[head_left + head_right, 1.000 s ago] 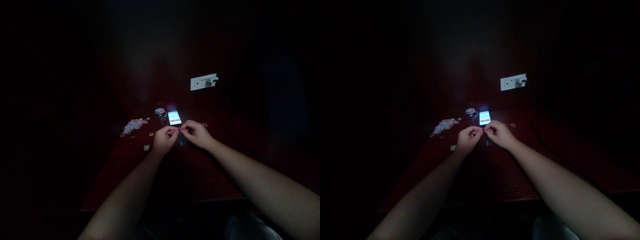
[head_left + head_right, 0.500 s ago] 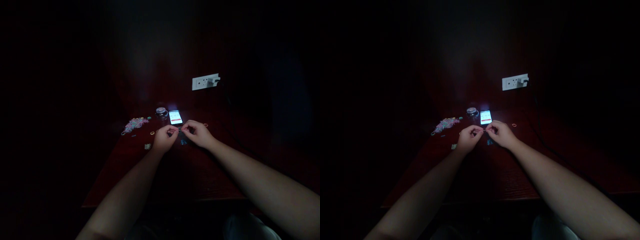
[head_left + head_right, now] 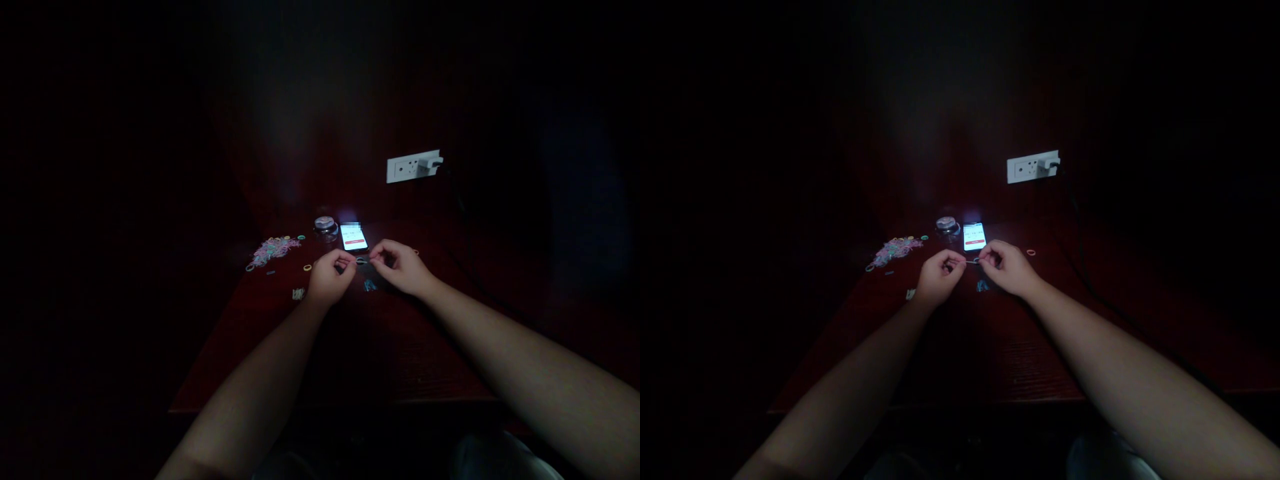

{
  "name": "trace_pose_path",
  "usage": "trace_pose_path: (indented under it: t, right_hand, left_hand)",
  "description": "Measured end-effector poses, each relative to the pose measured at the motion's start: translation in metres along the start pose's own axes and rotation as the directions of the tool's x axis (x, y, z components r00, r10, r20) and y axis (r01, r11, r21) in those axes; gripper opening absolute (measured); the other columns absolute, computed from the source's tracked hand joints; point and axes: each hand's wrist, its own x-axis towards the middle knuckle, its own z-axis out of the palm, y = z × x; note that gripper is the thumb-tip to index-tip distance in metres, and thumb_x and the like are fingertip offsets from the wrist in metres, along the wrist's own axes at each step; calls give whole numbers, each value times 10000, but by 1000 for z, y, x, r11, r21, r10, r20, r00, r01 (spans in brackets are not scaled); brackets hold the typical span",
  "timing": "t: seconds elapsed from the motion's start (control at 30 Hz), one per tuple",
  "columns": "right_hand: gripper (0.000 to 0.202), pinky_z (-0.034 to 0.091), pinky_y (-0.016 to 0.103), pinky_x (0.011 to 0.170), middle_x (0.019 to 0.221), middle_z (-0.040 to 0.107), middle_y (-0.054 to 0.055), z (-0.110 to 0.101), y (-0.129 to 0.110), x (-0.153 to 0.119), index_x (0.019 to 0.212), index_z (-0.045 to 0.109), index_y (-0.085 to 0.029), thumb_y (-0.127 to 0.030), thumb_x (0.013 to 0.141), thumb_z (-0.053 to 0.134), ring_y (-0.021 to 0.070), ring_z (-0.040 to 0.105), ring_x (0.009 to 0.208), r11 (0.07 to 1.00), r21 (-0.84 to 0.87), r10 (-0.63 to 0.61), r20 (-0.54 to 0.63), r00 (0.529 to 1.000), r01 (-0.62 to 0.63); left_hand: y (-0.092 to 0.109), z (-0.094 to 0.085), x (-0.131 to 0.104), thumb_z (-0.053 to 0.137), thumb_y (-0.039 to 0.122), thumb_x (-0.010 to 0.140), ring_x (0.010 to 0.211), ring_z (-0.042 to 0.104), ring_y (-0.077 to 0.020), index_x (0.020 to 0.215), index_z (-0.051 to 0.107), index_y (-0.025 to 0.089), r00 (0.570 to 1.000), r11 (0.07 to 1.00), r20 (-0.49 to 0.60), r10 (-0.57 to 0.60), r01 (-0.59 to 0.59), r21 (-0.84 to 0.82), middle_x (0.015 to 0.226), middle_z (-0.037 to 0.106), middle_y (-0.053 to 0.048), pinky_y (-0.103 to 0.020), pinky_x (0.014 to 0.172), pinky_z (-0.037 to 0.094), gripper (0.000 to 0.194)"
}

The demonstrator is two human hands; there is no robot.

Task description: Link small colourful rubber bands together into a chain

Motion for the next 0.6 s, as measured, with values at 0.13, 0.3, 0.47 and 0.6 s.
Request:
trace_pose_path:
  t: [0.13,0.3,0.47,0.6]
  right_hand:
    - [198,438,247,545,735,602,24,3,-2,-2,937,608,-159,-268,774,637,120,514,599,996,84,31,90,995,-38]
    - [125,441,265,582,744,616,44,3,-5,-1,832,629,-157,-271,824,581,141,532,653,999,26,25,59,998,-27]
    - [103,441,267,587,720,608,32,2,0,0,817,615,-165,-259,819,574,143,533,649,1000,0,18,42,999,-18]
    - [93,441,268,595,735,605,36,2,0,-1,829,610,-165,-242,825,558,147,533,665,1000,-2,16,43,999,-16]
  left_hand:
    - [0,1,-1,615,198,774,684,620,-120,811,656,162,1000,1000,2,-1,1,1,755,681,-23,-244,666,513,65]
    - [0,2,0,622,205,772,676,618,-121,803,658,160,1000,1000,16,10,-10,-1,757,684,-29,-248,660,515,65]
    - [-1,1,0,623,200,764,675,615,-124,787,655,163,1000,1000,13,9,-9,9,747,680,-27,-257,666,518,55]
    - [0,1,0,623,200,763,671,615,-123,781,652,163,1000,1000,4,6,-6,8,743,677,-26,-254,660,518,50]
